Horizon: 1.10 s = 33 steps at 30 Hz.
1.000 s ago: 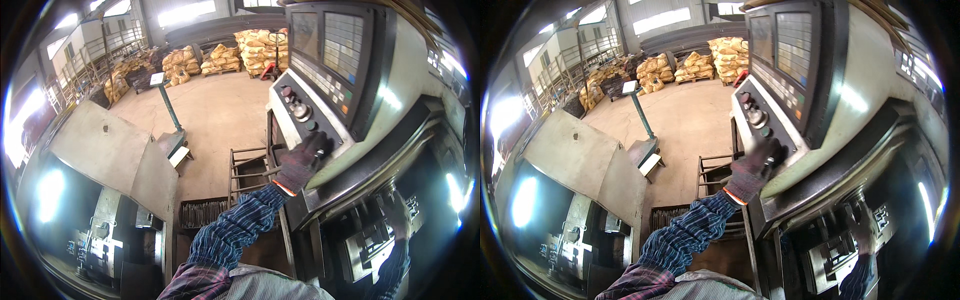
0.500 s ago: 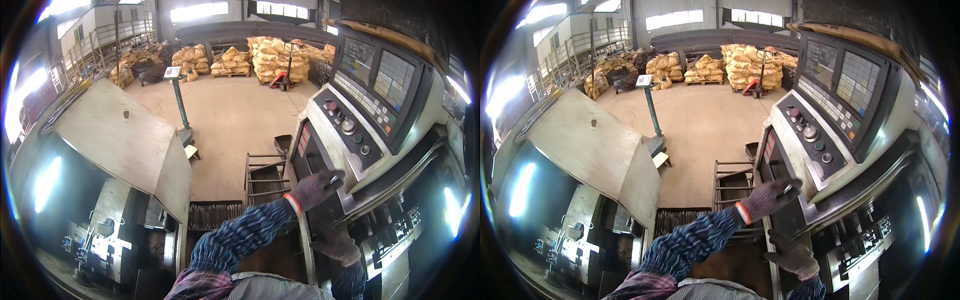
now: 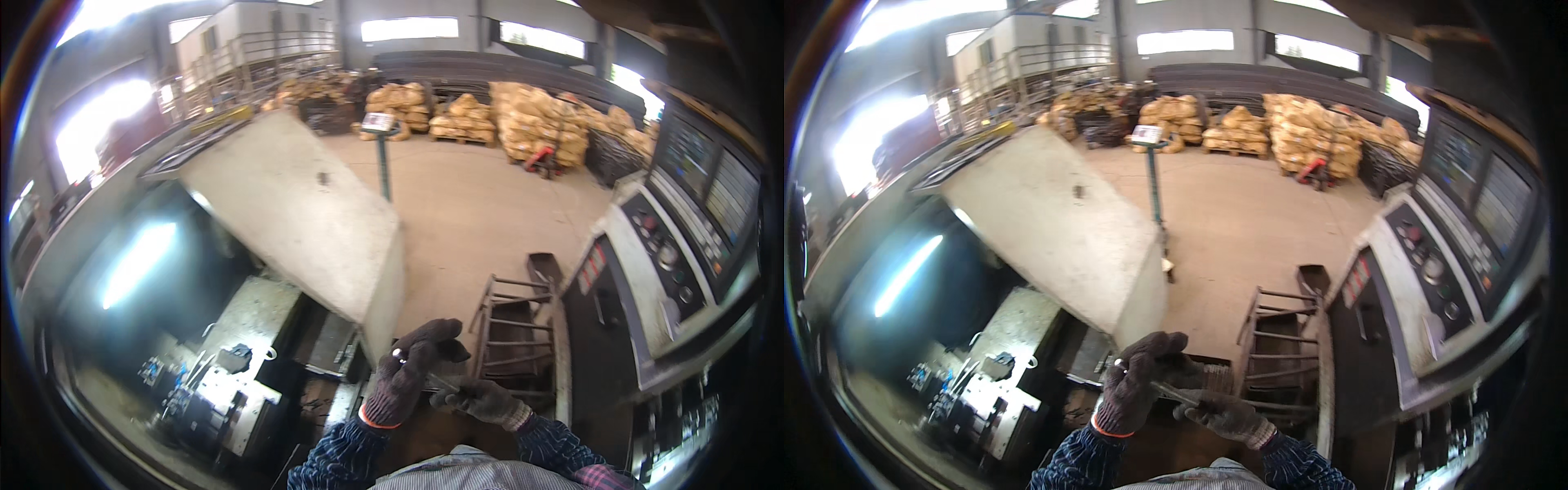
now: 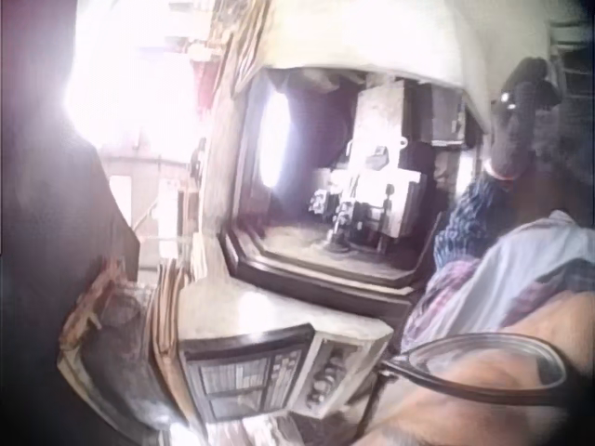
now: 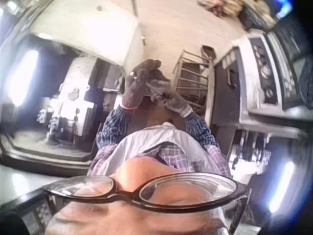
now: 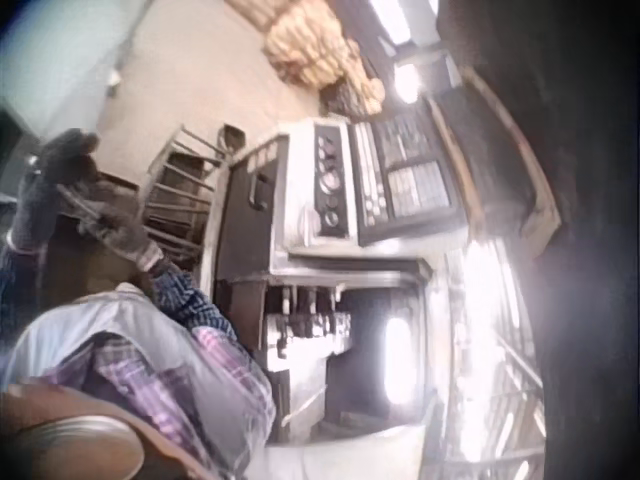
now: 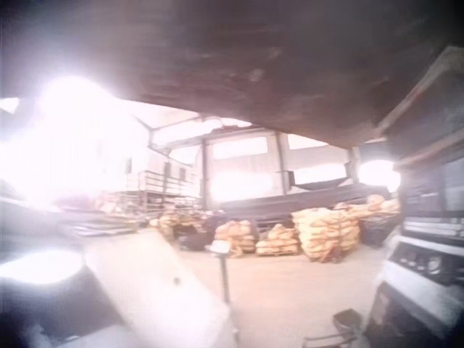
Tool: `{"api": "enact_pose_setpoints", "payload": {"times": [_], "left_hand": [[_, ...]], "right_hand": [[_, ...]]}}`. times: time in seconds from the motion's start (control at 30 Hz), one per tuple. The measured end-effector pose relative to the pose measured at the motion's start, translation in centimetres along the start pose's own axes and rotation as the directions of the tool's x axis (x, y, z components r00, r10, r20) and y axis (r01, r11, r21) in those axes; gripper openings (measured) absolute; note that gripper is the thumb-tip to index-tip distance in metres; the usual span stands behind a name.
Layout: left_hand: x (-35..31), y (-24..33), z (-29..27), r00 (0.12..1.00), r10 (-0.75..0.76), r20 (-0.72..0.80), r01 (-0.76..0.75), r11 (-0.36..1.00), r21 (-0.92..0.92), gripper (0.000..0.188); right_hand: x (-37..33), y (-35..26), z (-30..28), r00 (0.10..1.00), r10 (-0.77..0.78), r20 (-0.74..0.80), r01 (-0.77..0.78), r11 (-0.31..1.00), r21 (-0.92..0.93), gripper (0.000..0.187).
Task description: The person operates a metalworking machine, repeatedly inserting metal rods into the chuck, adjusting the tooling, and removing finished pieces. They place the finished pieces into a nearby metal rack. The process is repeated multiple times throughout the clip.
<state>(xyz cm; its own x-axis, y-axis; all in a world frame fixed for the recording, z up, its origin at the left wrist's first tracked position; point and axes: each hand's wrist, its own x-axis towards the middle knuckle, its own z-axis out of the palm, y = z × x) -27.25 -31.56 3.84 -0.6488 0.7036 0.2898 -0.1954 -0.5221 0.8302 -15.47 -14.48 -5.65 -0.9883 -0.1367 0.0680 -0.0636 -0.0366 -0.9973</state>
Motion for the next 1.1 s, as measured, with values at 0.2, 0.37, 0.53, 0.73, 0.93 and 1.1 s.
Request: {"api": "enact_pose_setpoints", "payload": {"times": [0.2, 0.37, 0.53, 0.73, 0.93, 1.1], "left_hand": [[-3.5, 2.9, -7.9, 0.935, 0.124, -0.331, -0.096, 0.99, 0.1, 0.053], [-5.0, 6.4, -11.0, 0.837, 0.241, -0.491, -0.241, 0.968, 0.063, 0.042], [-4.3, 7.2, -12.9, 0.803, 0.196, -0.563, -0.03, 0.956, 0.291, 0.039], [-3.3, 7.0, -15.1, 0.848, 0.173, -0.501, 0.175, 0.801, 0.573, 0.039], [-4.6, 7.5, -17.4, 0.865, 0.147, -0.481, 0.329, 0.558, 0.762, 0.043], [-6.7, 8.1, -18.3, 0.843, 0.186, -0.505, 0.36, 0.503, 0.786, 0.043]], "right_hand": [[9.7, 2.3, 2.5, 0.983, 0.099, 0.154, -0.109, 0.992, 0.058, 0.041], [15.0, 3.2, 3.1, 0.939, 0.241, 0.245, -0.277, 0.953, 0.126, 0.032], [19.9, 5.7, 1.6, 0.879, 0.296, 0.373, -0.322, 0.947, 0.008, 0.032], [23.5, 6.3, 1.0, 0.825, 0.361, 0.435, -0.365, 0.928, -0.077, 0.033], [25.5, 7.0, 2.7, 0.795, 0.414, 0.443, -0.413, 0.905, -0.104, 0.032], [25.6, 7.4, 4.9, 0.81, 0.432, 0.397, -0.417, 0.9, -0.127, 0.029]]}}
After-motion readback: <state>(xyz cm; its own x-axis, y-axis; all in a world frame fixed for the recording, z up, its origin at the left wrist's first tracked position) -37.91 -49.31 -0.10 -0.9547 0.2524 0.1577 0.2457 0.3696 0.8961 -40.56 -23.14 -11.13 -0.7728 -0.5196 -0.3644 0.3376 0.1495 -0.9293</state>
